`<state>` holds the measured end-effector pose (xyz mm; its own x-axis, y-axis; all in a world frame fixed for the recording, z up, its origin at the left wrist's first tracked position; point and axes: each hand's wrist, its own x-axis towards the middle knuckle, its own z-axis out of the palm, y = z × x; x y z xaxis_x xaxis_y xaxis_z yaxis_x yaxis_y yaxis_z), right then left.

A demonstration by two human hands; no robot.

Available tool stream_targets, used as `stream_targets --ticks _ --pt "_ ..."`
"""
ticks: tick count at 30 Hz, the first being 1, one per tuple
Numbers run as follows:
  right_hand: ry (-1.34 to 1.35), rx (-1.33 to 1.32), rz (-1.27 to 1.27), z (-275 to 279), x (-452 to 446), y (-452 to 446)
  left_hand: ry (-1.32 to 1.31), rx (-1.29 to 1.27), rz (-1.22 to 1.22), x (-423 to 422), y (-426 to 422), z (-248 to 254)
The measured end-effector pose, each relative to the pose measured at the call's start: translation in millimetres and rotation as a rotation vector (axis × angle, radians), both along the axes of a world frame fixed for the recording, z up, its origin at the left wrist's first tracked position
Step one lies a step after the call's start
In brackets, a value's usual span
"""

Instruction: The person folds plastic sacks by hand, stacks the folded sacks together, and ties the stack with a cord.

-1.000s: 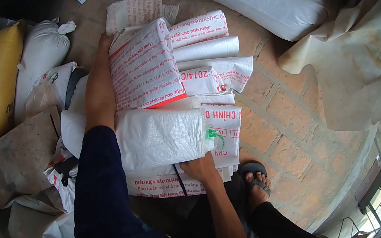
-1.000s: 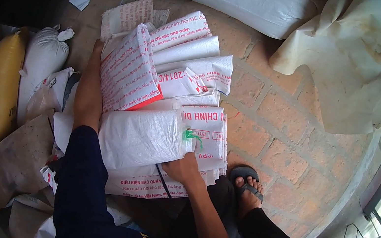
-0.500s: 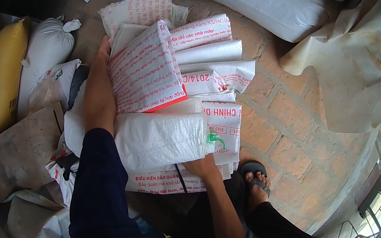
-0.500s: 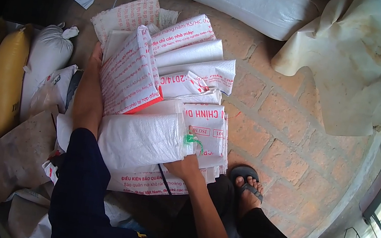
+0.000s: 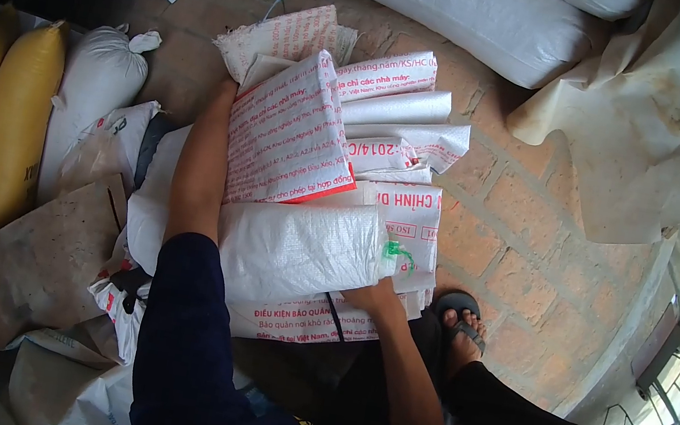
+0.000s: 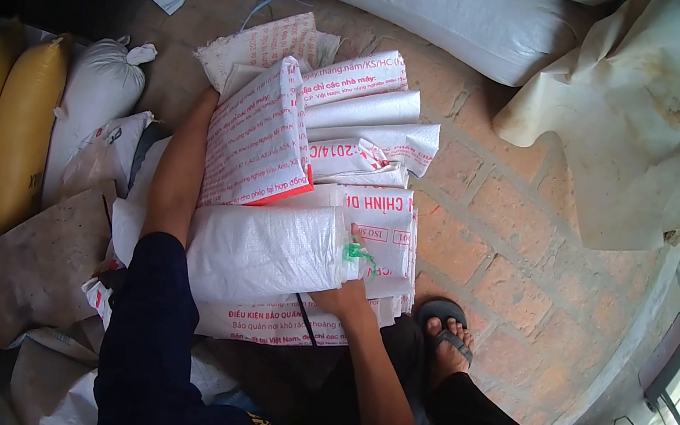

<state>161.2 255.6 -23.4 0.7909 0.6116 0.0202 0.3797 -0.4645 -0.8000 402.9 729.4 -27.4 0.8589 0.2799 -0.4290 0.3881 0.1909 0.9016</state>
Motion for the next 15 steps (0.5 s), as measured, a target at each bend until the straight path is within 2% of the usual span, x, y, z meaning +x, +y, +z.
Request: stream_targets --ticks 4,5,8,14,15 --pt "-0.064 -0.028 0.002 -3.7 0.1 -0.4 -0.033 -0.004 -0.059 1.4 -8.1 7.5" --pt "-0.213 0.037 -0.112 -17.3 -2.9 5.4 -0.039 -0.002 -0.078 1.5 -11.0 11.2" --pt "-0.107 0.084 -0.107 -8.3 -0.6 4.9 -0.039 0.016 -0.136 7.0 -12.0 13.3" --pt "-0.071 0.068 -0.072 -8.0 -2.1 3.2 -0.012 0.021 -0.243 6.3 -23.2 -8.4" --pt "-0.12 -0.001 -0.033 -1.7 -0.3 0.8 -0.007 0.02 -0.263 7.3 -26.9 -13.3"
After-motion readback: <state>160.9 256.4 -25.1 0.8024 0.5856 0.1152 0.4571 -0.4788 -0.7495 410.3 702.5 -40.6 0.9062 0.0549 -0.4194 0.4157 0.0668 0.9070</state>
